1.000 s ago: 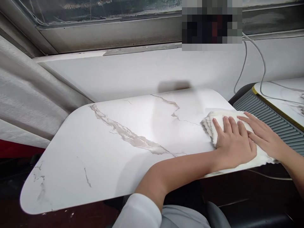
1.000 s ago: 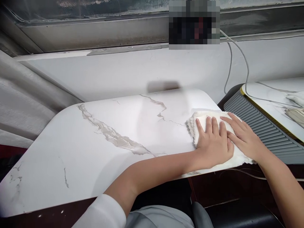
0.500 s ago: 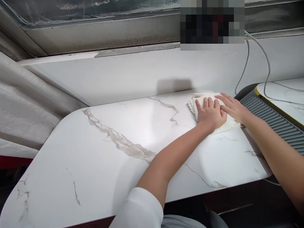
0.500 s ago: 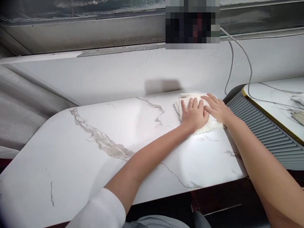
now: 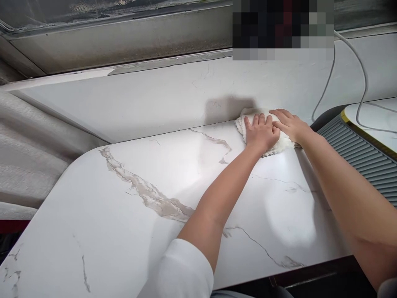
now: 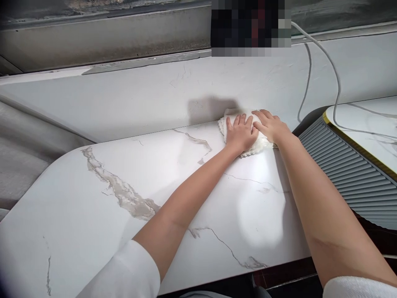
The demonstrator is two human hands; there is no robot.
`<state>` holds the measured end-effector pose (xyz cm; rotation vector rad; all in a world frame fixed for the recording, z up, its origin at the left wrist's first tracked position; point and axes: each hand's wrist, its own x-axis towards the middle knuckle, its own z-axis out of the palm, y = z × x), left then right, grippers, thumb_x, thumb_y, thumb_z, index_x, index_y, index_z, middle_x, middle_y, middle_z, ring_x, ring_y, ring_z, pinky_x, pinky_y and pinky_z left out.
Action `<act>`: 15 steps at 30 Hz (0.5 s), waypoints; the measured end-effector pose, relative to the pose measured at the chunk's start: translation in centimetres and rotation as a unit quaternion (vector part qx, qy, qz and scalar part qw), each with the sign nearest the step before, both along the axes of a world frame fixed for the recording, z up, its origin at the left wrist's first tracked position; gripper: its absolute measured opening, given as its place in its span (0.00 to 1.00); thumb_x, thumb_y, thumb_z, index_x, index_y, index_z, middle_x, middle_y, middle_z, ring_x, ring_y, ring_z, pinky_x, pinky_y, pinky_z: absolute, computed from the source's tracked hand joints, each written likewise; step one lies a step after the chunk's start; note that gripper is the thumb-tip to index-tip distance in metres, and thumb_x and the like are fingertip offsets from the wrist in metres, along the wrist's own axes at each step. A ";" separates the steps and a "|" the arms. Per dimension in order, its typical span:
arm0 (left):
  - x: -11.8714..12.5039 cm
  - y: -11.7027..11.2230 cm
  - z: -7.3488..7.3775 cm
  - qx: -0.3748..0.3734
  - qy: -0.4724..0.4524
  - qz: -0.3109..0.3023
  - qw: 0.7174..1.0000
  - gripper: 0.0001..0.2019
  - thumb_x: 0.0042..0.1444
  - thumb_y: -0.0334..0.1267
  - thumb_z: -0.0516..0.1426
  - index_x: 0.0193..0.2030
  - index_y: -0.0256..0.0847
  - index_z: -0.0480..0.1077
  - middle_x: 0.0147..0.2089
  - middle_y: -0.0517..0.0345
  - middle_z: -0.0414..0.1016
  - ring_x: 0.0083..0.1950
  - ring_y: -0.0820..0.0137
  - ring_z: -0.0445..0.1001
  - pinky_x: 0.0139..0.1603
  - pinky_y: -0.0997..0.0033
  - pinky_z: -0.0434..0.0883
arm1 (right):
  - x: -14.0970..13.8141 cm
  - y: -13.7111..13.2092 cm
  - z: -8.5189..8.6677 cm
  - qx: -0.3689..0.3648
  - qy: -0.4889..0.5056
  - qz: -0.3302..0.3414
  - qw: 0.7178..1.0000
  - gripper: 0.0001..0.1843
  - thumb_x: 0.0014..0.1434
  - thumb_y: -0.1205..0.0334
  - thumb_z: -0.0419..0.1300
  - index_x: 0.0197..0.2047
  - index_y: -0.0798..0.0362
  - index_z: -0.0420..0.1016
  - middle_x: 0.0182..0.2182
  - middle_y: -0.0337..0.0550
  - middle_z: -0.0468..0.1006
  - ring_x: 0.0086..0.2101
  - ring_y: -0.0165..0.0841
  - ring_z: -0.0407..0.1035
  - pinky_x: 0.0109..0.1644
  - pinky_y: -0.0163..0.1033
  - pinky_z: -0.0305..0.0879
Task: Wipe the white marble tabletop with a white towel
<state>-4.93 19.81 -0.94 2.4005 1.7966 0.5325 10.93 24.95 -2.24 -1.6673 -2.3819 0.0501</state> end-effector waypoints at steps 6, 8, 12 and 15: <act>-0.3 0.7 0.0 0.000 0.004 -0.006 1.000 0.28 0.68 0.40 0.38 0.71 0.38 0.58 0.74 0.52 0.58 0.76 0.61 0.52 0.77 0.45 0.42 | -1.3 0.2 1.3 -0.069 0.024 -0.080 0.994 0.34 0.64 0.46 0.43 0.72 0.40 0.54 0.70 0.44 0.59 0.63 0.58 0.60 0.57 0.69 0.64; -0.3 0.6 0.0 0.001 0.007 -0.003 1.000 0.28 0.68 0.40 0.38 0.71 0.38 0.58 0.74 0.52 0.57 0.76 0.62 0.51 0.77 0.45 0.43 | -1.6 -0.2 1.5 -0.075 0.031 -0.092 0.992 0.35 0.64 0.46 0.43 0.72 0.41 0.54 0.70 0.45 0.59 0.62 0.60 0.61 0.56 0.70 0.65; -0.4 0.2 0.1 -0.002 0.022 -0.009 1.000 0.28 0.68 0.41 0.37 0.72 0.39 0.56 0.75 0.54 0.56 0.76 0.63 0.50 0.76 0.46 0.43 | -1.4 -1.3 1.3 -0.038 0.052 -0.079 0.995 0.34 0.64 0.44 0.43 0.71 0.42 0.57 0.69 0.46 0.60 0.62 0.59 0.61 0.58 0.69 0.64; -0.3 -0.4 0.0 -0.006 0.031 -0.028 0.999 0.28 0.69 0.42 0.37 0.73 0.40 0.55 0.76 0.55 0.54 0.77 0.64 0.49 0.77 0.47 0.43 | -0.7 -2.1 1.0 -0.029 0.064 -0.096 0.993 0.35 0.64 0.42 0.44 0.71 0.41 0.58 0.70 0.44 0.60 0.64 0.57 0.59 0.62 0.68 0.61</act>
